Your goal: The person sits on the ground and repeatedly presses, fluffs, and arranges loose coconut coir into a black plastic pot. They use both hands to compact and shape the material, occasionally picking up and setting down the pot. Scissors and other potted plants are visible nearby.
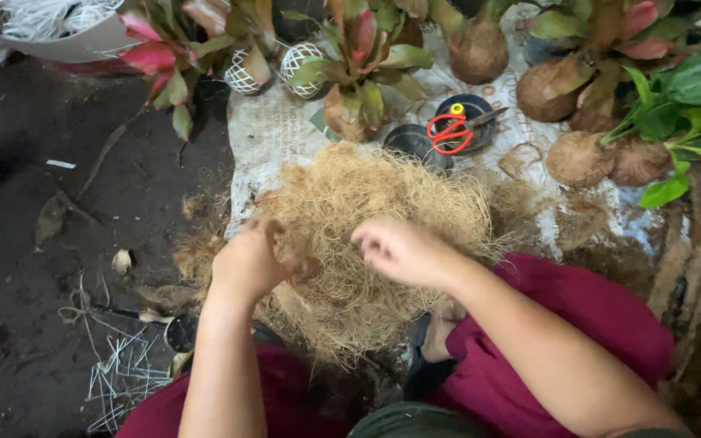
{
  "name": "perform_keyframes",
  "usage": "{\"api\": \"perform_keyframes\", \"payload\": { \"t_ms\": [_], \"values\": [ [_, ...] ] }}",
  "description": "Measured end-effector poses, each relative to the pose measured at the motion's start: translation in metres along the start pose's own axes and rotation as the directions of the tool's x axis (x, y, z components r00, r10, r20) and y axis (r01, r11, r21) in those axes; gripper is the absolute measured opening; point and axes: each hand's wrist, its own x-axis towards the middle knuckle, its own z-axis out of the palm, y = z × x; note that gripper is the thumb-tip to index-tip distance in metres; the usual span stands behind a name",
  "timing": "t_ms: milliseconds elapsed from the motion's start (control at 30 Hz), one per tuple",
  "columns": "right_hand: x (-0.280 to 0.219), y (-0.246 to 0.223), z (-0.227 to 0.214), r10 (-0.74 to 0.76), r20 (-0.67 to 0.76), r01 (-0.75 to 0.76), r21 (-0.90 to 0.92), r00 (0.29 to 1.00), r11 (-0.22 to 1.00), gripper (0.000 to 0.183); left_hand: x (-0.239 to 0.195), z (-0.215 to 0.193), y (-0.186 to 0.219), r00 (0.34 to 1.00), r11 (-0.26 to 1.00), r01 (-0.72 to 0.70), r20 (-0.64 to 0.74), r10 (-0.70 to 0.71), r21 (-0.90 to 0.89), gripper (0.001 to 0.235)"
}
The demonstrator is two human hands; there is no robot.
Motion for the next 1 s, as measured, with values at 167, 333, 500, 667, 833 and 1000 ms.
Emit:
{"api": "perform_keyframes", "payload": {
  "t_ms": [167, 333, 500, 667, 833, 1000],
  "values": [
    [0.021, 0.034, 0.006, -0.138, -0.435, -0.105, -0.489, 0.890, 0.866, 0.044, -0.006, 0.008, 0.035, 0.962, 0.979, -0.198, -0.201, 0.184, -0.053, 0.043],
    [0.042, 0.057, 0.025, -0.142, -0.440, -0.097, -0.477, 0.887, 0.874, 0.023, 0.013, 0.036, 0.048, 0.956, 0.917, -0.249, -0.076, 0.285, 0.311, 0.068],
    [0.023, 0.037, 0.009, -0.067, -0.378, -0.069, -0.336, 0.924, 0.939, 0.007, 0.024, 0.042, 0.029, 0.979, 0.933, -0.071, -0.153, 0.132, 0.352, 0.097],
    [0.008, 0.012, -0.013, 0.052, -0.007, -0.051, -0.358, 0.999, 0.932, 0.017, 0.035, 0.040, 0.002, 0.981, 0.955, 0.152, -0.076, -0.177, -0.253, 0.059],
    [0.032, 0.019, 0.002, -0.176, -0.365, 0.085, -0.252, 0.914, 0.964, 0.018, 0.052, 0.060, -0.027, 0.917, 0.855, 0.251, -0.170, -0.360, -0.453, 0.054],
    [0.063, 0.018, 0.036, -0.080, -0.110, 0.031, -0.396, 0.991, 0.918, 0.055, 0.067, 0.088, -0.032, 0.876, 0.786, 0.471, 0.105, -0.471, -0.400, 0.052]
  ]
}}
